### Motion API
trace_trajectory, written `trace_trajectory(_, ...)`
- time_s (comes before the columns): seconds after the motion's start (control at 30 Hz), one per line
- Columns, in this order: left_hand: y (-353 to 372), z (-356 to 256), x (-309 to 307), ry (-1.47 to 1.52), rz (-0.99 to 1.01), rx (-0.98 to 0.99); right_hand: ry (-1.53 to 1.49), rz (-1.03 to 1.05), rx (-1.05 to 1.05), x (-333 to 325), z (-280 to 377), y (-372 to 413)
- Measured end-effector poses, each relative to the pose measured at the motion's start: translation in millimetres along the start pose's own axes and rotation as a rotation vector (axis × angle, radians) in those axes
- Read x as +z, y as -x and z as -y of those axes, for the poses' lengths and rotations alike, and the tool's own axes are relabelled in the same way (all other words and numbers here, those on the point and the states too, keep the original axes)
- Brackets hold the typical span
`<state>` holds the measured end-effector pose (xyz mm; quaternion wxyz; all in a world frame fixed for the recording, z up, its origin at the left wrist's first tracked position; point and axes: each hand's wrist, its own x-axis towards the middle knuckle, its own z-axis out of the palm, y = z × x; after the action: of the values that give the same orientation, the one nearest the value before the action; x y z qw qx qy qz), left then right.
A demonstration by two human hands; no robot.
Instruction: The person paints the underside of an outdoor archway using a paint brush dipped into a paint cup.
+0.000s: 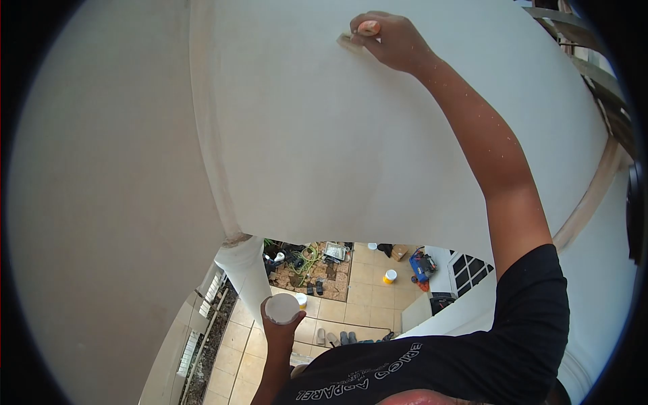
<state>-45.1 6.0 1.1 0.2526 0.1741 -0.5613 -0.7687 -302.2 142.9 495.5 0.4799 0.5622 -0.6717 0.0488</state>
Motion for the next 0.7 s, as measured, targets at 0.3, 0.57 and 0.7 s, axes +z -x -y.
trace_trajectory(0.3, 17.1, 1.0, 5.2, -0.117, 0.035, 0.031, 0.234, 0.214, -0.416, 98.0, 49.2, 104.5)
trace_trajectory(0.57, 9.8, -33.0, 9.1, -0.188, 0.013, 0.149, -0.376, 0.060, 0.053, 61.5, 136.9, 136.3)
trace_trajectory(0.7, 8.3, -59.8, 26.3, -0.259, 0.018, 0.188, -0.671, -0.100, 0.214, 42.5, 172.1, 146.2)
